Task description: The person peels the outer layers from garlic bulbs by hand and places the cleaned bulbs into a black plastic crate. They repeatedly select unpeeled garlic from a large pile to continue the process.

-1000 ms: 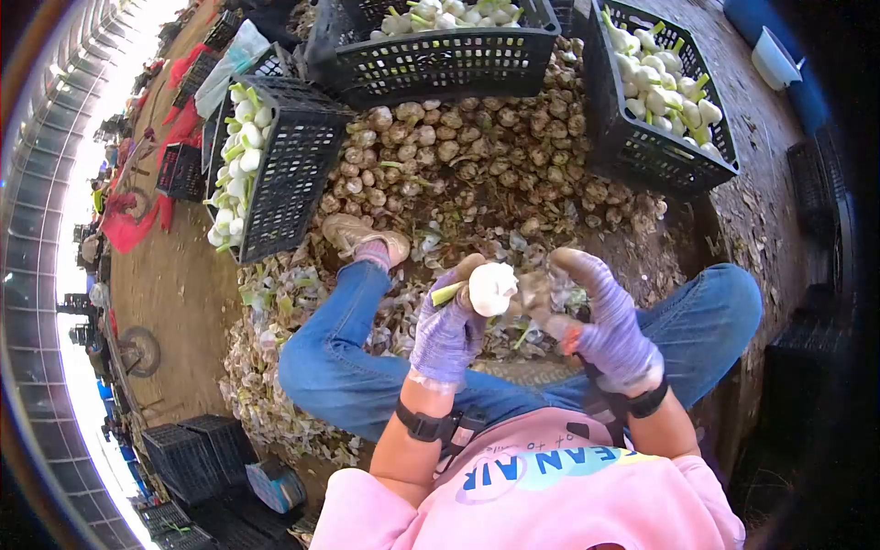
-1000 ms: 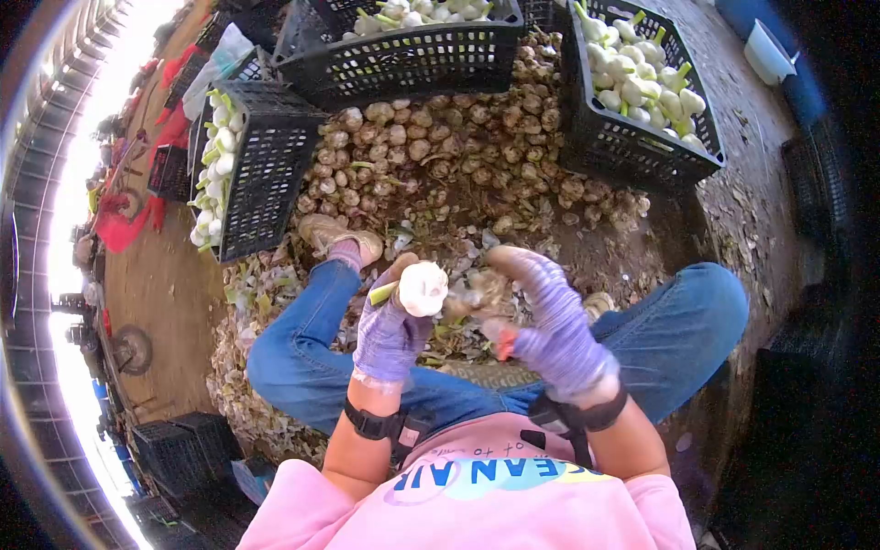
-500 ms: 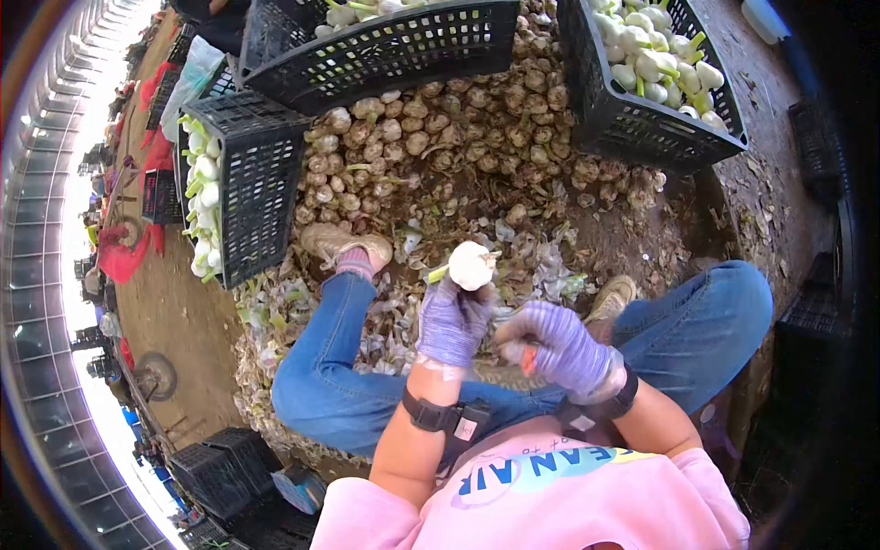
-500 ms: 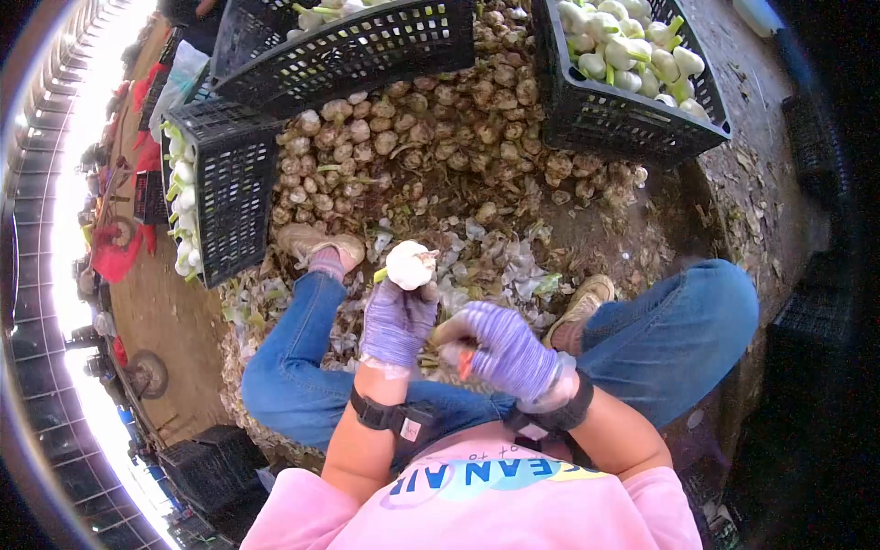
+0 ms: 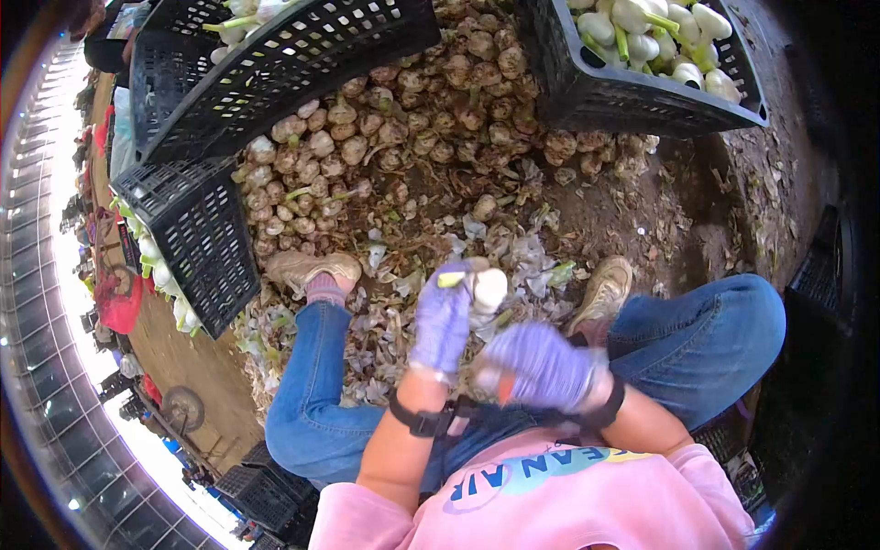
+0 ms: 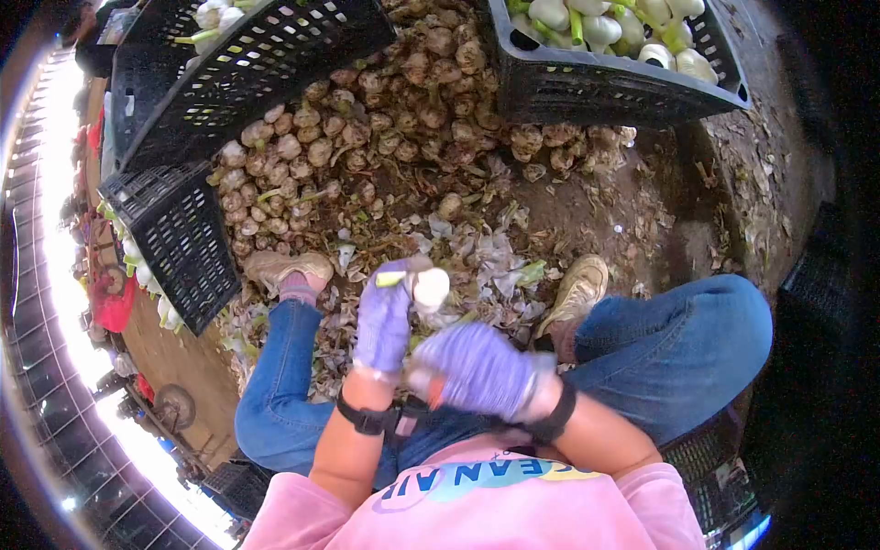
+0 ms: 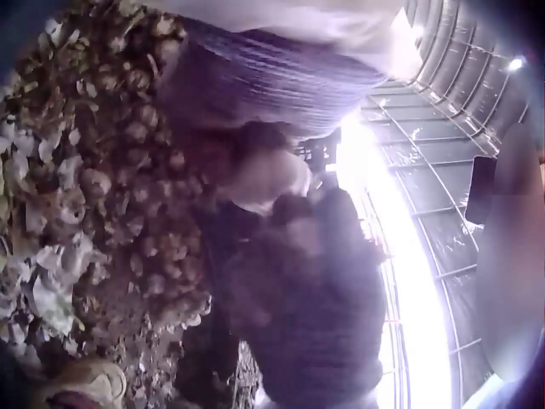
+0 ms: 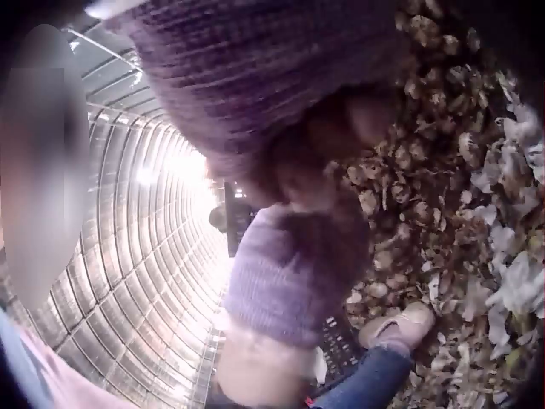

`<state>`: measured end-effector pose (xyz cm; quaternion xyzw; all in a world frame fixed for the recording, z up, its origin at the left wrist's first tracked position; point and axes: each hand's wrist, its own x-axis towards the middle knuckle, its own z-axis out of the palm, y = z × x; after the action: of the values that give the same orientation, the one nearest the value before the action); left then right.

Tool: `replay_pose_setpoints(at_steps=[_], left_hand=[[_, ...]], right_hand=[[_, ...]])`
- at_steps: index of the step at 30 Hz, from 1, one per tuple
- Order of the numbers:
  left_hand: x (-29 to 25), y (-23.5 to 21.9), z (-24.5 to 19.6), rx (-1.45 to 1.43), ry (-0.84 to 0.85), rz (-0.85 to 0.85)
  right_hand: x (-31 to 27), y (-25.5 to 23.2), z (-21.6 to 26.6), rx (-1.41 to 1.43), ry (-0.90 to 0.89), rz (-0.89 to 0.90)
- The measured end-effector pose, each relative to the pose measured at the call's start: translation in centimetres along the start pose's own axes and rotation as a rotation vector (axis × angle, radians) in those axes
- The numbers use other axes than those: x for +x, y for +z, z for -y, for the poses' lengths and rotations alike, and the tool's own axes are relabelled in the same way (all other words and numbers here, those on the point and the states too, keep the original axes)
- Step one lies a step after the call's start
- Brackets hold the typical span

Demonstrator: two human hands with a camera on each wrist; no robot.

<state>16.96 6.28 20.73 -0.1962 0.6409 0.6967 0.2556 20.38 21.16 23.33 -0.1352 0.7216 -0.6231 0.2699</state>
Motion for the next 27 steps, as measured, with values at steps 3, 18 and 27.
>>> replay_pose_setpoints(at_steps=[3, 18, 27], left_hand=[[4.9, -0.6, 2.0, -0.267, 0.034, -0.052], [18.4, -0.7, 8.1, 1.436, 0.146, 0.263], [-0.5, -0.8, -1.0, 0.135, 0.126, 0.286]], right_hand=[[0.2, 0.2, -0.9, 0.208, -0.228, -0.044], [-0.3, -0.9, -5.9, 0.328, 0.251, -0.631], [-1.6, 0.6, -1.2, 0.814, 0.058, -0.685]])
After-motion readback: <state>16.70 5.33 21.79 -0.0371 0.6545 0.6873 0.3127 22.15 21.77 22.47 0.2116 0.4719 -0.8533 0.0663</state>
